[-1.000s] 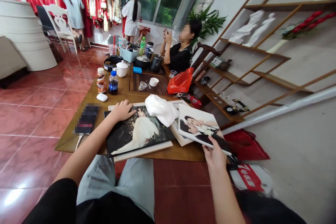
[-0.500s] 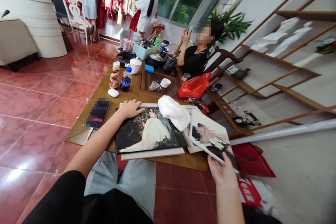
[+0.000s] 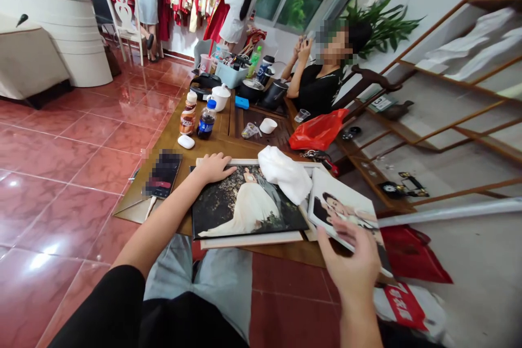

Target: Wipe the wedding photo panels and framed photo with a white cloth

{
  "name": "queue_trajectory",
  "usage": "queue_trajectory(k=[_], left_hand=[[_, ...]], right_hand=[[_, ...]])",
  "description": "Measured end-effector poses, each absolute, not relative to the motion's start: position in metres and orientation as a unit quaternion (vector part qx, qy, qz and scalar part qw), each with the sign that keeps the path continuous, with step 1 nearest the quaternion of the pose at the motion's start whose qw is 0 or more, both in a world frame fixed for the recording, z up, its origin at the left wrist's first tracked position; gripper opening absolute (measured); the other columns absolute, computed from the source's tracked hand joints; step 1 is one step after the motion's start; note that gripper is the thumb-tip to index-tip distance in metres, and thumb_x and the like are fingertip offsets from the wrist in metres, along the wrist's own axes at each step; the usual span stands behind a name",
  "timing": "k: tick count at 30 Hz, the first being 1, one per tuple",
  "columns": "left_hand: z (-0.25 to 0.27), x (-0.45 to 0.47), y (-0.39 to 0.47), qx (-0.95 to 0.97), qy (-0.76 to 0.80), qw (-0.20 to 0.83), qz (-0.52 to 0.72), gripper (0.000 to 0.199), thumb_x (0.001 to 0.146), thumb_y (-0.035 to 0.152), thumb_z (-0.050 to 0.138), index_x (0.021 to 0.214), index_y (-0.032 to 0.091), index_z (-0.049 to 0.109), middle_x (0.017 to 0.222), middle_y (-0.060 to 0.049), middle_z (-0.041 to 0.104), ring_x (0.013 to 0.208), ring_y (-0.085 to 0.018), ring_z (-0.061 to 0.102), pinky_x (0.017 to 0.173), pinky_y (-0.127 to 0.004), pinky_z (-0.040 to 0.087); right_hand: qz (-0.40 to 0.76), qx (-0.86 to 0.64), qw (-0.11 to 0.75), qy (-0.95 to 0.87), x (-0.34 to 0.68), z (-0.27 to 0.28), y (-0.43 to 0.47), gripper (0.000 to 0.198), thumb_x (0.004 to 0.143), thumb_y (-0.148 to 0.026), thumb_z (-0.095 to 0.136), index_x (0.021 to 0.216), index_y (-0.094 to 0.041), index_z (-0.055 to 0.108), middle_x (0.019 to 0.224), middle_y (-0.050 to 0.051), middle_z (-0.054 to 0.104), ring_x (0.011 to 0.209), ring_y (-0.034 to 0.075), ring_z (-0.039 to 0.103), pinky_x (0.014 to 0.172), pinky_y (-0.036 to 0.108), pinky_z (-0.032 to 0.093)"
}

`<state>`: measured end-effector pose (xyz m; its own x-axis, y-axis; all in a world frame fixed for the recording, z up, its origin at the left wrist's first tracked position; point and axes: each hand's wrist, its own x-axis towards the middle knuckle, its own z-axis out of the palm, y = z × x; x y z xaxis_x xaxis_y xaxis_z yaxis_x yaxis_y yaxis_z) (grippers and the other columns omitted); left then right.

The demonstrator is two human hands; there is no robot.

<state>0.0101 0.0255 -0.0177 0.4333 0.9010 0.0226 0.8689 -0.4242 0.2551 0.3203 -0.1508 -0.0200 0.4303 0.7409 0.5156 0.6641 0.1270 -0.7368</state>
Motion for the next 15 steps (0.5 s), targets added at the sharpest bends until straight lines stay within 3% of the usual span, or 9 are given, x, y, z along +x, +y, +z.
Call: queue_trajectory(k=[3, 5, 7, 11, 15], left_hand=[[-0.017, 0.010, 0.026, 0.840, 0.528, 0.100, 0.078, 0.056, 0.104, 0.056, 0.035, 0.141, 0.019, 0.055, 0.135, -0.015, 0.061, 0.126, -0.033, 0.058, 0.104, -0.046, 0.043], [-0.016, 0.009, 0.025, 0.840, 0.527, 0.097, 0.078, 0.055, 0.104, 0.056, 0.035, 0.140, 0.020, 0.055, 0.135, -0.014, 0.061, 0.125, -0.032, 0.058, 0.104, -0.046, 0.043], [-0.014, 0.009, 0.024, 0.841, 0.528, 0.095, 0.076, 0.054, 0.104, 0.055, 0.035, 0.140, 0.019, 0.055, 0.133, -0.014, 0.062, 0.125, -0.032, 0.059, 0.104, -0.045, 0.043], [-0.010, 0.009, 0.022, 0.839, 0.532, 0.093, 0.067, 0.054, 0.104, 0.054, 0.036, 0.140, 0.019, 0.055, 0.131, -0.014, 0.063, 0.124, -0.032, 0.059, 0.103, -0.045, 0.044], [-0.011, 0.010, 0.023, 0.840, 0.531, 0.092, 0.070, 0.054, 0.104, 0.054, 0.036, 0.139, 0.019, 0.056, 0.130, -0.014, 0.063, 0.124, -0.032, 0.060, 0.103, -0.045, 0.044]], right_hand=[[-0.024, -0.606, 0.465, -0.646, 0.305, 0.011, -0.093, 0.071, 0.067, -0.046, 0.084, 0.131, -0.021, 0.063, 0.140, 0.016, 0.056, 0.134, 0.035, 0.049, 0.119, 0.053, 0.033], [-0.004, -0.606, 0.402, -0.687, 0.304, 0.019, -0.051, 0.089, 0.064, -0.047, 0.087, 0.143, -0.023, 0.055, 0.152, 0.016, 0.047, 0.144, 0.039, 0.038, 0.122, 0.059, 0.023], [0.052, -0.606, 0.347, -0.714, 0.307, 0.017, -0.015, 0.101, 0.054, -0.047, 0.093, 0.145, -0.027, 0.054, 0.156, 0.014, 0.045, 0.145, 0.041, 0.037, 0.121, 0.061, 0.022], [0.140, -0.559, 0.279, -0.768, 0.308, 0.004, 0.021, 0.080, 0.066, -0.047, 0.086, 0.140, -0.029, 0.061, 0.142, 0.010, 0.060, 0.129, 0.034, 0.055, 0.112, 0.052, 0.039], [0.105, -0.537, 0.270, -0.792, 0.300, 0.006, 0.005, 0.062, 0.079, -0.045, 0.075, 0.138, -0.030, 0.064, 0.132, 0.009, 0.064, 0.121, 0.032, 0.060, 0.108, 0.050, 0.041]])
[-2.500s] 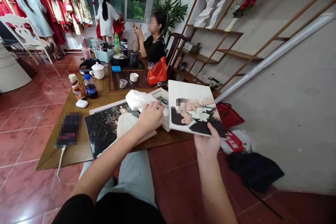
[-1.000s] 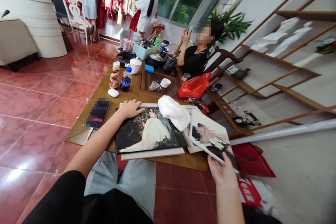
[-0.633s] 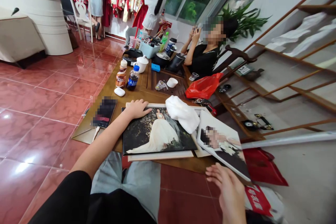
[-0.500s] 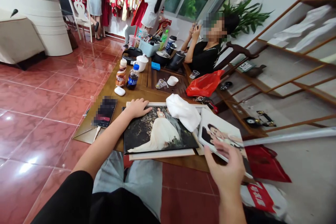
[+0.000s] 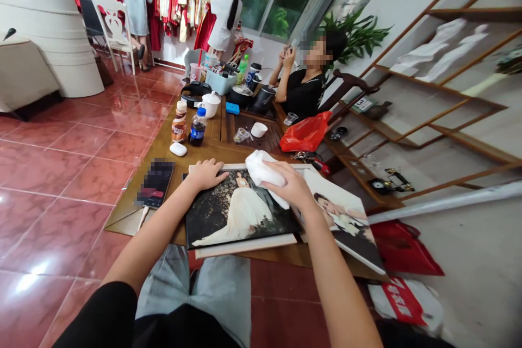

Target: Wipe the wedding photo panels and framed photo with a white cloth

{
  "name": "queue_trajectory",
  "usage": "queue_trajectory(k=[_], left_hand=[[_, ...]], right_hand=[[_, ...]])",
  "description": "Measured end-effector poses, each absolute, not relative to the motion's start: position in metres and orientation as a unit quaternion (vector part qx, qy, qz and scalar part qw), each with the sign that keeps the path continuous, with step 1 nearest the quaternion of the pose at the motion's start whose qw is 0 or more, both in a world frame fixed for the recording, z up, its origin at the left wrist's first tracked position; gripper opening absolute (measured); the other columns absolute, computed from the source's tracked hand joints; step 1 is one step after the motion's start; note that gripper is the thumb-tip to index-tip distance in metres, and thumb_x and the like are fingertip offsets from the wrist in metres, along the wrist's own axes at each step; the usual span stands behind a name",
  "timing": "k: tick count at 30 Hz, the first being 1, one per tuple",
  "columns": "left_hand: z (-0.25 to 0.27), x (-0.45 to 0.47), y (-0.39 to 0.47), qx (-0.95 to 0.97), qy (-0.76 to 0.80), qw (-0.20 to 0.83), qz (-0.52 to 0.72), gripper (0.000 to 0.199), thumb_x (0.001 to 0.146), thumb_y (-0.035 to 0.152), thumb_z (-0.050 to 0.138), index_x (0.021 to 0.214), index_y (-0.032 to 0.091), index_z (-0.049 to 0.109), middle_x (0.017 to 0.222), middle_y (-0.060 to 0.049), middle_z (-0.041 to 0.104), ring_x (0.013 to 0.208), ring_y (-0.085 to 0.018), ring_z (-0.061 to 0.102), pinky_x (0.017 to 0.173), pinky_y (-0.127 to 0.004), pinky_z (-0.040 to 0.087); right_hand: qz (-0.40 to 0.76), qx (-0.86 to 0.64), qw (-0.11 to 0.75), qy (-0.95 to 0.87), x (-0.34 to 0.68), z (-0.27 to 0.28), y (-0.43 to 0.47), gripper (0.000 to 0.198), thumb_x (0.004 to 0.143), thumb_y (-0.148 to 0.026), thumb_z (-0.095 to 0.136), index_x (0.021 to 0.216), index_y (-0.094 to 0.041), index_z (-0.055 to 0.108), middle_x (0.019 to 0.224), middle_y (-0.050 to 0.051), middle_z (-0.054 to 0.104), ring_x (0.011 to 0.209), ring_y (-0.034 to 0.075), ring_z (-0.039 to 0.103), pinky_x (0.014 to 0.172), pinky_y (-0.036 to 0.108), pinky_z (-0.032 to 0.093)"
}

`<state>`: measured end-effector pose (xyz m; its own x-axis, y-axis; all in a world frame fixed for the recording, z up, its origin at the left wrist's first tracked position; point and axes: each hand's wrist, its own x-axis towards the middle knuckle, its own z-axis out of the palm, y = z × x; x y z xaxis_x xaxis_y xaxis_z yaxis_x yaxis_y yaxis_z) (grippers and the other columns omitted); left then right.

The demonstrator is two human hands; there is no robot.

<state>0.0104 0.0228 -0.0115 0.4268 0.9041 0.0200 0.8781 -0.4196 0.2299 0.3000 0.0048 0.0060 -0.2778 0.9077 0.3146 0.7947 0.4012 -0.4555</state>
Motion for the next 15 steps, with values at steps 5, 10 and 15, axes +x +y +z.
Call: queue_trajectory(k=[5, 10, 15], left_hand=[[-0.018, 0.011, 0.025, 0.836, 0.536, 0.091, 0.075, 0.053, 0.104, 0.055, 0.037, 0.138, 0.020, 0.057, 0.132, -0.014, 0.062, 0.125, -0.033, 0.059, 0.103, -0.046, 0.044], [-0.020, 0.012, 0.026, 0.837, 0.534, 0.086, 0.081, 0.052, 0.104, 0.054, 0.038, 0.140, 0.020, 0.055, 0.133, -0.014, 0.062, 0.124, -0.033, 0.059, 0.103, -0.046, 0.043], [-0.020, 0.013, 0.025, 0.837, 0.535, 0.078, 0.088, 0.053, 0.104, 0.055, 0.037, 0.138, 0.020, 0.056, 0.132, -0.014, 0.062, 0.124, -0.032, 0.059, 0.103, -0.045, 0.043]], right_hand=[[0.016, -0.447, 0.137, -0.884, 0.265, 0.017, -0.062, 0.063, 0.072, -0.044, 0.081, 0.131, -0.028, 0.069, 0.132, 0.013, 0.062, 0.125, 0.038, 0.055, 0.112, 0.058, 0.034], [0.025, -0.363, 0.123, -0.923, 0.228, 0.011, -0.121, 0.070, 0.063, -0.042, 0.083, 0.128, -0.022, 0.066, 0.147, 0.021, 0.048, 0.138, 0.040, 0.043, 0.117, 0.059, 0.027], [0.015, -0.415, 0.122, -0.901, 0.227, 0.005, -0.132, 0.071, 0.065, -0.041, 0.078, 0.131, -0.023, 0.060, 0.160, 0.018, 0.040, 0.145, 0.039, 0.038, 0.111, 0.054, 0.033]])
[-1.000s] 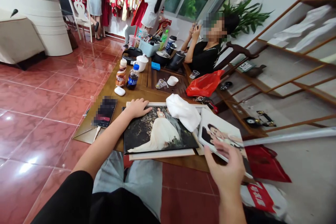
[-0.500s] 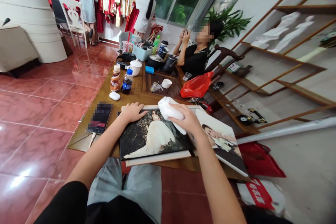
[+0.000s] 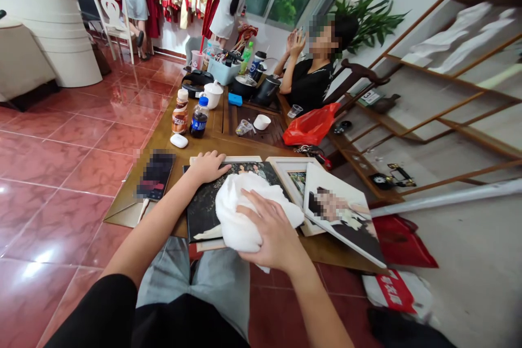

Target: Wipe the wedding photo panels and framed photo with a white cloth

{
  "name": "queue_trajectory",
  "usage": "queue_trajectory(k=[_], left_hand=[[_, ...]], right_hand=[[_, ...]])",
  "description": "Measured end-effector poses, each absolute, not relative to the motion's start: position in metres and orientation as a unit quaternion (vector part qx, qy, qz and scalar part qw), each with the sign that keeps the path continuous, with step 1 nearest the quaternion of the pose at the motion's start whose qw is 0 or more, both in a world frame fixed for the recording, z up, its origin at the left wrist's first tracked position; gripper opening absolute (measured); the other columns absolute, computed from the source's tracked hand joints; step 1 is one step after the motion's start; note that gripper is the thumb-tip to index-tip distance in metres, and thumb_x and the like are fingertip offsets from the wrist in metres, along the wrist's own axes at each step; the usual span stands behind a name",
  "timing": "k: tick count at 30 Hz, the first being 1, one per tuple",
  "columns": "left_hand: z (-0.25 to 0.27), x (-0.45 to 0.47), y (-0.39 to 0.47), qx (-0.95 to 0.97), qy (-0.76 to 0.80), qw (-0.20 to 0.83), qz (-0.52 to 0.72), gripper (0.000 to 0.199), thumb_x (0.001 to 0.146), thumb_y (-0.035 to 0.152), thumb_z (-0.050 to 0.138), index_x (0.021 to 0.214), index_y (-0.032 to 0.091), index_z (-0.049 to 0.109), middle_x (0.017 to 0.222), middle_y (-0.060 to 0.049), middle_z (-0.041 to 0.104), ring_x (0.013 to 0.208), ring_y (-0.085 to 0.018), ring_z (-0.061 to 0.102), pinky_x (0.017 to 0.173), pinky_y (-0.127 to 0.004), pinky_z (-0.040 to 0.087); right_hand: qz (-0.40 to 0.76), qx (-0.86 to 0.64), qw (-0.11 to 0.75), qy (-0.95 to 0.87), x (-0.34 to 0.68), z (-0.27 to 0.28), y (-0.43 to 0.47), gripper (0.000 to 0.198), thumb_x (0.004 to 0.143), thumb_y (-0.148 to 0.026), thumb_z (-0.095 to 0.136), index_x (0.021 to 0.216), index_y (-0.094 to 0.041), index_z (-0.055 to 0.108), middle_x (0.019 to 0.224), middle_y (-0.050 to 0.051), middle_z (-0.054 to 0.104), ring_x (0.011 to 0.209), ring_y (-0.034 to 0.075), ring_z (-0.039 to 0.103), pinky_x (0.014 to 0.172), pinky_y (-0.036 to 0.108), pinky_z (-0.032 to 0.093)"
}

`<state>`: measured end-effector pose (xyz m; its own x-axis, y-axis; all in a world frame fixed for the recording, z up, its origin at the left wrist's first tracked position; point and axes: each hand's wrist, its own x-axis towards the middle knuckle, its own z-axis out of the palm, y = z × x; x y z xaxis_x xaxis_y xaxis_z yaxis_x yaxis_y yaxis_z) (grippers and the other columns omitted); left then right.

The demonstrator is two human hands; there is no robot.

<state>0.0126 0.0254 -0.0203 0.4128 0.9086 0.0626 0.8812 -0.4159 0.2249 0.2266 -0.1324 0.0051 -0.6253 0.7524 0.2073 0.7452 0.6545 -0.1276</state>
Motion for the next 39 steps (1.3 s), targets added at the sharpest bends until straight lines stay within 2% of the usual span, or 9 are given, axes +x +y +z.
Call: queue_trajectory(k=[7, 11, 18, 23, 30, 36, 39], left_hand=[[-0.018, 0.013, 0.024, 0.840, 0.532, 0.070, 0.084, 0.052, 0.104, 0.055, 0.035, 0.136, 0.020, 0.057, 0.129, -0.015, 0.063, 0.124, -0.032, 0.058, 0.101, -0.044, 0.043], [-0.017, 0.014, 0.023, 0.835, 0.539, 0.074, 0.086, 0.053, 0.104, 0.054, 0.037, 0.136, 0.018, 0.057, 0.129, -0.016, 0.063, 0.124, -0.033, 0.058, 0.102, -0.046, 0.043], [-0.019, 0.015, 0.022, 0.826, 0.551, 0.076, 0.091, 0.052, 0.103, 0.055, 0.039, 0.136, 0.019, 0.057, 0.131, -0.015, 0.062, 0.122, -0.033, 0.059, 0.101, -0.046, 0.043], [-0.020, 0.015, 0.027, 0.821, 0.559, 0.093, 0.074, 0.050, 0.103, 0.053, 0.040, 0.138, 0.020, 0.055, 0.133, -0.014, 0.061, 0.125, -0.033, 0.058, 0.102, -0.046, 0.043], [-0.018, 0.010, 0.027, 0.825, 0.547, 0.111, 0.092, 0.050, 0.102, 0.054, 0.041, 0.137, 0.022, 0.055, 0.134, -0.013, 0.061, 0.126, -0.032, 0.057, 0.105, -0.048, 0.042], [-0.016, 0.010, 0.026, 0.825, 0.545, 0.118, 0.090, 0.052, 0.102, 0.055, 0.039, 0.138, 0.021, 0.054, 0.135, -0.014, 0.060, 0.127, -0.033, 0.056, 0.107, -0.050, 0.041], [-0.017, 0.010, 0.026, 0.825, 0.546, 0.117, 0.090, 0.051, 0.102, 0.055, 0.040, 0.138, 0.022, 0.054, 0.134, -0.013, 0.060, 0.127, -0.033, 0.057, 0.106, -0.049, 0.041]], right_hand=[[-0.078, -0.498, 0.152, -0.850, 0.263, -0.012, -0.127, 0.068, 0.076, -0.044, 0.070, 0.139, -0.022, 0.053, 0.147, 0.017, 0.053, 0.129, 0.035, 0.054, 0.104, 0.049, 0.038], [-0.105, -0.521, 0.166, -0.831, 0.267, -0.020, -0.127, 0.076, 0.082, -0.044, 0.064, 0.151, -0.022, 0.044, 0.137, 0.016, 0.057, 0.128, 0.036, 0.054, 0.110, 0.053, 0.035], [-0.021, -0.461, 0.172, -0.870, 0.199, -0.018, -0.144, 0.087, 0.068, -0.054, 0.073, 0.148, -0.029, 0.052, 0.146, 0.016, 0.048, 0.134, 0.041, 0.046, 0.115, 0.059, 0.025], [0.011, -0.404, 0.189, -0.895, 0.162, -0.018, -0.152, 0.094, 0.061, -0.063, 0.077, 0.147, -0.035, 0.052, 0.144, 0.016, 0.048, 0.134, 0.041, 0.045, 0.112, 0.060, 0.024], [-0.031, -0.437, 0.222, -0.871, 0.199, -0.025, -0.146, 0.085, 0.065, -0.064, 0.072, 0.141, -0.029, 0.059, 0.138, 0.015, 0.053, 0.126, 0.039, 0.051, 0.110, 0.054, 0.029], [-0.116, -0.569, 0.230, -0.781, 0.259, -0.033, -0.135, 0.062, 0.085, -0.052, 0.063, 0.141, -0.026, 0.058, 0.130, 0.015, 0.057, 0.122, 0.037, 0.055, 0.104, 0.052, 0.037], [-0.138, -0.607, 0.234, -0.746, 0.262, -0.036, -0.132, 0.059, 0.087, -0.051, 0.062, 0.141, -0.028, 0.057, 0.129, 0.014, 0.057, 0.121, 0.037, 0.055, 0.104, 0.053, 0.036]])
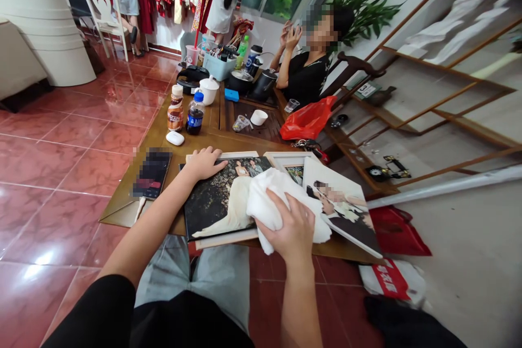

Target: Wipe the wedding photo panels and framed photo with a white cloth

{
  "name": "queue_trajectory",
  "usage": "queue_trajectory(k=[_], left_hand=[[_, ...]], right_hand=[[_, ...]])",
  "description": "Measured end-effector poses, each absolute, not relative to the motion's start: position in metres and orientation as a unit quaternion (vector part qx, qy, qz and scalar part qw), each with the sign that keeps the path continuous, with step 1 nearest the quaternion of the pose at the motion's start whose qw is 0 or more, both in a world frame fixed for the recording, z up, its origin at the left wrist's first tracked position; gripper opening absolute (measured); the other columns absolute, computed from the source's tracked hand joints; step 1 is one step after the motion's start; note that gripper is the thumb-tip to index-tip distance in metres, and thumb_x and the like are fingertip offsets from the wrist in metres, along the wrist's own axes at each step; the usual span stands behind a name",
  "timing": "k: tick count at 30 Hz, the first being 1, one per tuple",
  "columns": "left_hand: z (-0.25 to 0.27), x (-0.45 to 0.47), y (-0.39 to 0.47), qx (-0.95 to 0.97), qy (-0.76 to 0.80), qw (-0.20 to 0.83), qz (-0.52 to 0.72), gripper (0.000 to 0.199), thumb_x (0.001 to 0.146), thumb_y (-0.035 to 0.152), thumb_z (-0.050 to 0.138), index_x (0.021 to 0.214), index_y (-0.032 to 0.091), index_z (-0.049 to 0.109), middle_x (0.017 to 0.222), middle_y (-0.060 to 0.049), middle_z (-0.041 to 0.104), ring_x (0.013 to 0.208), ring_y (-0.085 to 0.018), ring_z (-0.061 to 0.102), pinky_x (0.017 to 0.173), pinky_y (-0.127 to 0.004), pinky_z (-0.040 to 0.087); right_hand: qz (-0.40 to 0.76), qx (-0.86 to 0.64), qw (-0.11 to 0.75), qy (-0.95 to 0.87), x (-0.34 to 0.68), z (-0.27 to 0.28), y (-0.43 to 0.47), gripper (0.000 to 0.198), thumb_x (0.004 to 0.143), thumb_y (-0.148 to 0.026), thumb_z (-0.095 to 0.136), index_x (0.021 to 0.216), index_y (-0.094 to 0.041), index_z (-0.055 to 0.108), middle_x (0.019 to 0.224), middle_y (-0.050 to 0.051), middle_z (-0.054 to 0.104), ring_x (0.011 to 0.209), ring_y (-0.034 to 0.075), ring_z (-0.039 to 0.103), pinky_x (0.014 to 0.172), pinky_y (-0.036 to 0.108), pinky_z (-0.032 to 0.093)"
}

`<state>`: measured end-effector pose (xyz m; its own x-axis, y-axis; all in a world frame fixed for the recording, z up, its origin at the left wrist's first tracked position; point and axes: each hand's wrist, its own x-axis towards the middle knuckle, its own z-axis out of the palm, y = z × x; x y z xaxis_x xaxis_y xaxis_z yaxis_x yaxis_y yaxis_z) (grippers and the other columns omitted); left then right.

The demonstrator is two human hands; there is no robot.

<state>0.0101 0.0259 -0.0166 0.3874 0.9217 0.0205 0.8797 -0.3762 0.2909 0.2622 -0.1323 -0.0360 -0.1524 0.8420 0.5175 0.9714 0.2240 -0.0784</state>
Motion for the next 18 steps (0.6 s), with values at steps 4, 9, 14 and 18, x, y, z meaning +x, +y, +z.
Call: queue_trajectory(k=[4, 9, 14, 18], left_hand=[[-0.018, 0.010, 0.026, 0.824, 0.547, 0.113, 0.095, 0.050, 0.102, 0.055, 0.040, 0.137, 0.022, 0.054, 0.133, -0.013, 0.061, 0.127, -0.033, 0.057, 0.106, -0.048, 0.041], [-0.020, 0.010, 0.026, 0.822, 0.549, 0.110, 0.100, 0.050, 0.102, 0.055, 0.041, 0.137, 0.022, 0.055, 0.133, -0.013, 0.061, 0.126, -0.032, 0.057, 0.105, -0.048, 0.041], [-0.021, 0.009, 0.027, 0.825, 0.545, 0.103, 0.108, 0.048, 0.103, 0.054, 0.040, 0.136, 0.023, 0.055, 0.129, -0.012, 0.063, 0.125, -0.030, 0.058, 0.105, -0.045, 0.042], [-0.018, 0.009, 0.027, 0.826, 0.545, 0.105, 0.101, 0.046, 0.103, 0.054, 0.039, 0.135, 0.024, 0.055, 0.130, -0.011, 0.063, 0.125, -0.030, 0.058, 0.104, -0.046, 0.042]], right_hand=[[-0.121, -0.587, 0.210, -0.773, 0.237, -0.030, -0.135, 0.061, 0.085, -0.050, 0.065, 0.142, -0.029, 0.057, 0.130, 0.015, 0.055, 0.121, 0.037, 0.054, 0.105, 0.054, 0.034], [-0.043, -0.536, 0.198, -0.820, 0.190, -0.020, -0.144, 0.074, 0.075, -0.055, 0.072, 0.143, -0.029, 0.058, 0.138, 0.016, 0.052, 0.130, 0.039, 0.048, 0.110, 0.057, 0.029], [0.003, -0.485, 0.204, -0.850, 0.166, -0.019, -0.145, 0.083, 0.069, -0.067, 0.075, 0.143, -0.032, 0.058, 0.140, 0.016, 0.052, 0.133, 0.039, 0.046, 0.112, 0.057, 0.027], [0.012, -0.492, 0.198, -0.848, 0.180, -0.018, -0.136, 0.084, 0.067, -0.063, 0.078, 0.143, -0.033, 0.058, 0.139, 0.013, 0.056, 0.131, 0.037, 0.049, 0.113, 0.053, 0.029]])
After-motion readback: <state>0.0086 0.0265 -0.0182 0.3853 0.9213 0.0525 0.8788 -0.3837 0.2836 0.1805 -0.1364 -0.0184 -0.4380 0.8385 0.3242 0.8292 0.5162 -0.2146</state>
